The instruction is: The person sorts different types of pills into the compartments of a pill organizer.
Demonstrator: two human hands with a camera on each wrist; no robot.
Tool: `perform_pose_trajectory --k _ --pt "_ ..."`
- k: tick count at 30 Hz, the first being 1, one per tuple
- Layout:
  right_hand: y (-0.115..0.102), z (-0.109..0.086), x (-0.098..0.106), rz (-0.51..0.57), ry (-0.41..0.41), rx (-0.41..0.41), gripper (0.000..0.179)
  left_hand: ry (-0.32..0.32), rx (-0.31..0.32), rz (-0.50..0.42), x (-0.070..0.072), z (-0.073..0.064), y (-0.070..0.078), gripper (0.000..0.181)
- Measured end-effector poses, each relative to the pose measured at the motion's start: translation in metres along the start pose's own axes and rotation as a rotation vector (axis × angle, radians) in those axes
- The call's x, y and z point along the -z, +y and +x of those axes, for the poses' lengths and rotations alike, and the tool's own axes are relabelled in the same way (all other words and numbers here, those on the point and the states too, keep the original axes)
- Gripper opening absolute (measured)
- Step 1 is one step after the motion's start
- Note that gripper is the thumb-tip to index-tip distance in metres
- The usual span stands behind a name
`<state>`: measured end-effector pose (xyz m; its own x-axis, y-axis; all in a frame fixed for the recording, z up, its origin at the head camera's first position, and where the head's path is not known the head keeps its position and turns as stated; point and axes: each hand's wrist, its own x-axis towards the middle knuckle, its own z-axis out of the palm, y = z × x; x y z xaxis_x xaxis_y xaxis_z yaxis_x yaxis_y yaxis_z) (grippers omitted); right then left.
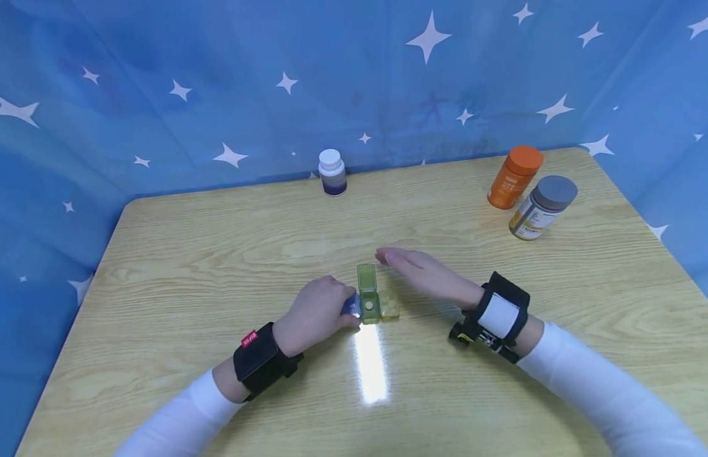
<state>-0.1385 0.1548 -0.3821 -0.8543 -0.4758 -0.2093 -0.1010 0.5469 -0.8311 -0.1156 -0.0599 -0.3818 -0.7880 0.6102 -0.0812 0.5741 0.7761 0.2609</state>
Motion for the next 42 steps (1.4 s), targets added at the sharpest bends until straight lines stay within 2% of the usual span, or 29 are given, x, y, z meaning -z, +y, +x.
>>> perform_pose_trajectory --k 4,6,8,11,14,18,21,24,30,33,37,42 --pt "-0.003 0.004 -0.007 0.064 -0.058 -0.011 0.064 0.014 -0.012 0.006 -0.001 0.0 0.0 0.031" --pt "-0.005 0.001 -0.008 0.063 -0.044 0.023 0.065 0.019 -0.015 0.004 -0.002 -0.001 -0.001 0.031" --pt "-0.008 -0.005 -0.01 0.014 -0.012 0.093 0.062 0.024 -0.016 0.001 -0.002 -0.001 -0.001 0.031" --pt "-0.011 -0.017 -0.016 -0.166 0.005 0.244 0.051 0.031 -0.015 -0.003 -0.003 -0.002 -0.001 0.031" --pt "-0.011 -0.028 -0.026 -0.4 -0.046 0.36 0.045 0.03 -0.008 -0.001 -0.003 -0.002 -0.001 0.031" --pt "-0.009 -0.038 -0.039 -0.657 -0.096 0.432 0.048 0.025 -0.005 0.006 -0.003 -0.003 -0.001 0.031" --pt "-0.007 -0.04 -0.043 -0.768 -0.081 0.471 0.052 0.025 -0.005 0.005 -0.004 -0.003 -0.002 0.032" --pt "-0.007 -0.04 -0.044 -0.822 -0.069 0.492 0.053 0.007 0.002 -0.011 -0.004 -0.002 -0.003 0.032" --pt "-0.01 -0.039 -0.043 -0.833 -0.104 0.437 0.056 -0.012 0.042 -0.052 -0.006 -0.002 -0.007 0.034" --pt "-0.011 -0.038 -0.042 -0.846 -0.104 0.439 0.056 -0.014 0.048 -0.057 -0.007 -0.002 -0.009 0.037" --pt "-0.013 -0.035 -0.042 -0.896 -0.052 0.485 0.049 -0.011 0.037 -0.079 -0.007 -0.002 -0.013 0.041" --pt "-0.024 -0.023 -0.048 -1.003 0.046 0.545 0.024 -0.01 0.022 -0.11 -0.006 0.0 -0.016 0.041"
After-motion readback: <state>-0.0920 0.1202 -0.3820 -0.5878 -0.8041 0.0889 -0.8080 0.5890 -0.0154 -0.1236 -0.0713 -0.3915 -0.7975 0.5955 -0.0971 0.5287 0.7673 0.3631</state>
